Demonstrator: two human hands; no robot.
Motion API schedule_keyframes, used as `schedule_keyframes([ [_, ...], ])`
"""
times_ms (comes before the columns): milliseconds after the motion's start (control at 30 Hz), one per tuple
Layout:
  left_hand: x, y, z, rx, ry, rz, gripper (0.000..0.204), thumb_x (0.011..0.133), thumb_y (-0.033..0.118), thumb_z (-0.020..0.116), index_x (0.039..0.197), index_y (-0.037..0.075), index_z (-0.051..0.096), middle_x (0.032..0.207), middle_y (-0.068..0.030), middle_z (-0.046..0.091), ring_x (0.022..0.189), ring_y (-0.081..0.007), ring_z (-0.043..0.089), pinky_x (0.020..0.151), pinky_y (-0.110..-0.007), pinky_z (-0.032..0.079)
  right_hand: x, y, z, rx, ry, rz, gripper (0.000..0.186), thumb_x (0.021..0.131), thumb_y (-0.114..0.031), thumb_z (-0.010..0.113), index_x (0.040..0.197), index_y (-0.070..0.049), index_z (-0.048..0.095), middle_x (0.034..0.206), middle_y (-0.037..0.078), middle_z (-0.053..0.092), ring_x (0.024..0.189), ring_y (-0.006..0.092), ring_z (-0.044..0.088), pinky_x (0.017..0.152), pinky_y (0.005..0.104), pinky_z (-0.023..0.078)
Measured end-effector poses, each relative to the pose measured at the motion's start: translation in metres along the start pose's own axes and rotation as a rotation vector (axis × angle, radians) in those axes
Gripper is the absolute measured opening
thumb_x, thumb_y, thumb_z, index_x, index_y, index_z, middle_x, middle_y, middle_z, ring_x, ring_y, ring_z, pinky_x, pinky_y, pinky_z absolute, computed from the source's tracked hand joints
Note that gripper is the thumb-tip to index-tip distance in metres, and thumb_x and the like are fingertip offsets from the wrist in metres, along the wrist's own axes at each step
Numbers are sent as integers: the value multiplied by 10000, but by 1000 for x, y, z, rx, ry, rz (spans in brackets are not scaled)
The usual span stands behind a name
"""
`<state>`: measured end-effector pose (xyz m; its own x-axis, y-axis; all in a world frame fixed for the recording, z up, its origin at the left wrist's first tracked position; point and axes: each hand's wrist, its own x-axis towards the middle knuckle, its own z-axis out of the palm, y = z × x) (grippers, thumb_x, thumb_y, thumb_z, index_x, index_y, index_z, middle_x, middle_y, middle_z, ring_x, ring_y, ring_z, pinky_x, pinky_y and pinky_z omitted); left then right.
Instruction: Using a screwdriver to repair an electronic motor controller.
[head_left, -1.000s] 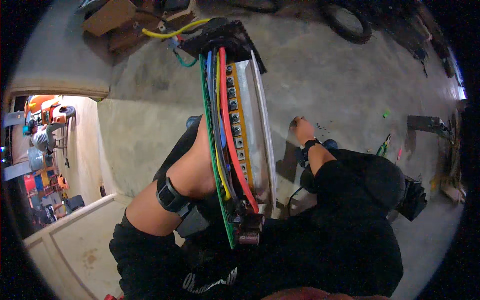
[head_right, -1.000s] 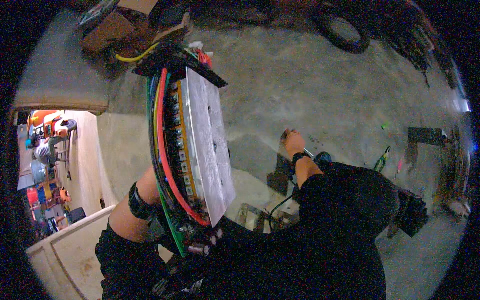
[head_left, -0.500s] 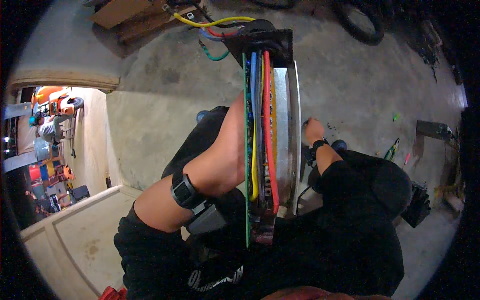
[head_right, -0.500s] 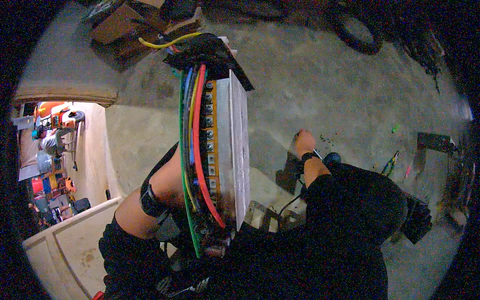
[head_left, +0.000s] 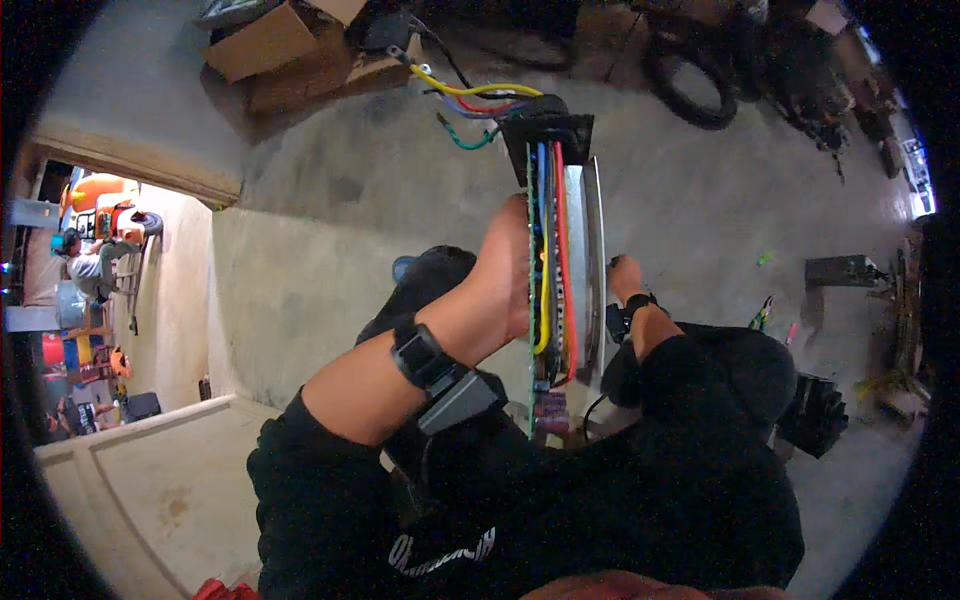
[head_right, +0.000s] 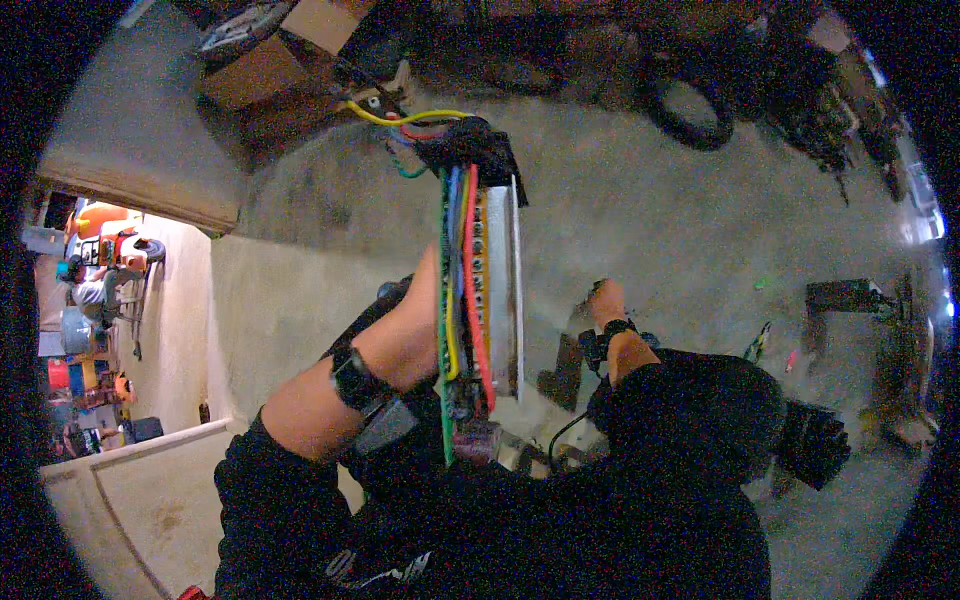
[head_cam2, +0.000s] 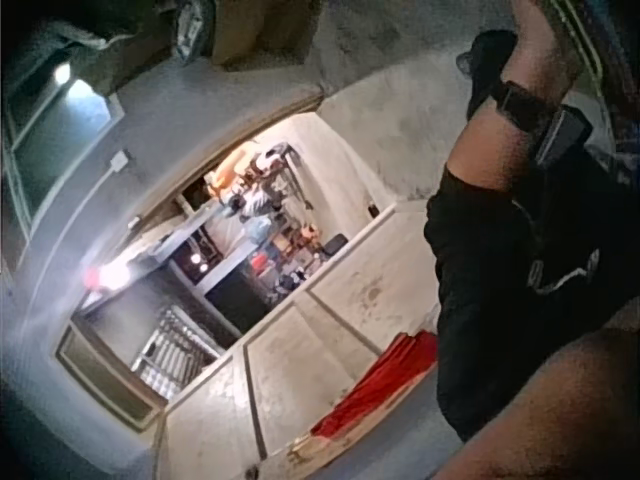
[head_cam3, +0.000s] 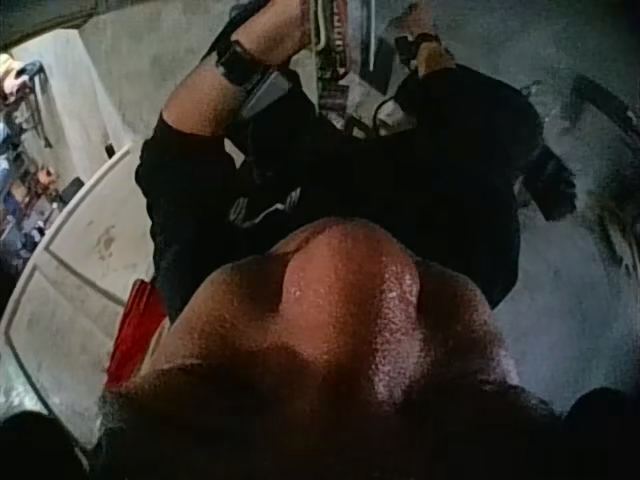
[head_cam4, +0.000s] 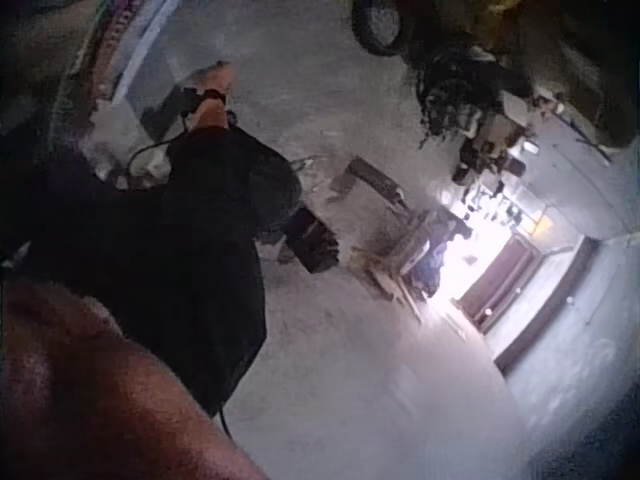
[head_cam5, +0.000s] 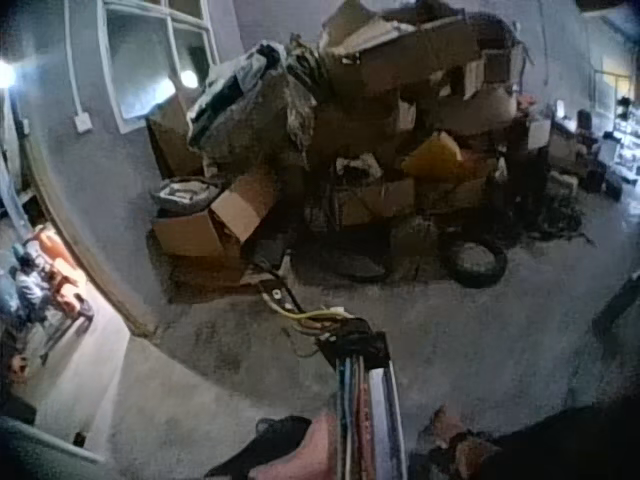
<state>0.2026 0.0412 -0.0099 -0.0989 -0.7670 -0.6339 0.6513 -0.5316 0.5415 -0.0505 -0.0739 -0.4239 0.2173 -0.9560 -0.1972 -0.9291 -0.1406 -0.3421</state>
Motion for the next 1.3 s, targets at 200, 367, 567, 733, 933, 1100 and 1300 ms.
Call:
schedule_keyframes([
  [200, 26, 3, 13, -35, -208, 78, 374, 906, 385, 329, 833, 110, 571, 713, -65, 592, 638, -196, 582, 586, -352, 507, 29, -96, -181, 429, -226, 142, 236, 772, -244, 621, 704, -19, 624, 677, 107, 636, 568, 219, 591, 534, 347, 474],
  [367, 31, -12, 45, 14, -334, 88, 435, 938, 465, 295, 921, 127, 569, 776, -54, 610, 707, -195, 605, 649, -380, 524, -39, -111, -326, 967, -219, 52, 159, 802, -167, 660, 873, -30, 626, 714, 46, 622, 573, 124, 552, 468, 255, 409],
  [567, 75, -29, 50, -30, -363, 105, 431, 952, 458, 313, 896, 123, 579, 725, -36, 596, 619, -184, 597, 574, -378, 523, -123, -129, -366, 1441, -110, -10, 244, 826, -123, 660, 1030, -16, 578, 830, 41, 616, 657, 117, 563, 471, 230, 399],
  [733, 78, -37, 50, 59, -332, 116, 404, 924, 516, 390, 876, 159, 572, 713, 3, 580, 620, -137, 581, 546, -318, 496, -130, -119, -342, 1514, 58, -21, 323, 843, -220, 654, 1070, -9, 563, 866, 45, 612, 716, 113, 565, 521, 225, 408],
  [933, 23, -38, 45, 319, -48, 120, 521, 867, 599, 391, 854, 121, 598, 704, -56, 595, 591, -241, 592, 573, -419, 520, -98, -144, -353, 1482, -59, -116, 360, 844, -239, 660, 1091, -2, 549, 935, 44, 614, 796, 124, 575, 557, 231, 410],
  [1100, 1, -63, 35, 82, 151, 197, 550, 849, 631, 398, 904, 120, 597, 732, -61, 587, 625, -253, 585, 605, -436, 518, -77, -142, -345, 1432, -85, -187, 317, 845, -218, 659, 1065, -2, 589, 893, 36, 613, 751, 103, 561, 536, 226, 398],
  [1300, -1, -71, 54, 13, 199, 213, 512, 855, 610, 400, 919, 135, 581, 773, -62, 593, 684, -242, 595, 640, -436, 515, -86, -141, -374, 1473, -245, -317, 273, 838, -203, 667, 1025, -17, 595, 806, 31, 592, 654, 74, 491, 508, 213, 371],
])
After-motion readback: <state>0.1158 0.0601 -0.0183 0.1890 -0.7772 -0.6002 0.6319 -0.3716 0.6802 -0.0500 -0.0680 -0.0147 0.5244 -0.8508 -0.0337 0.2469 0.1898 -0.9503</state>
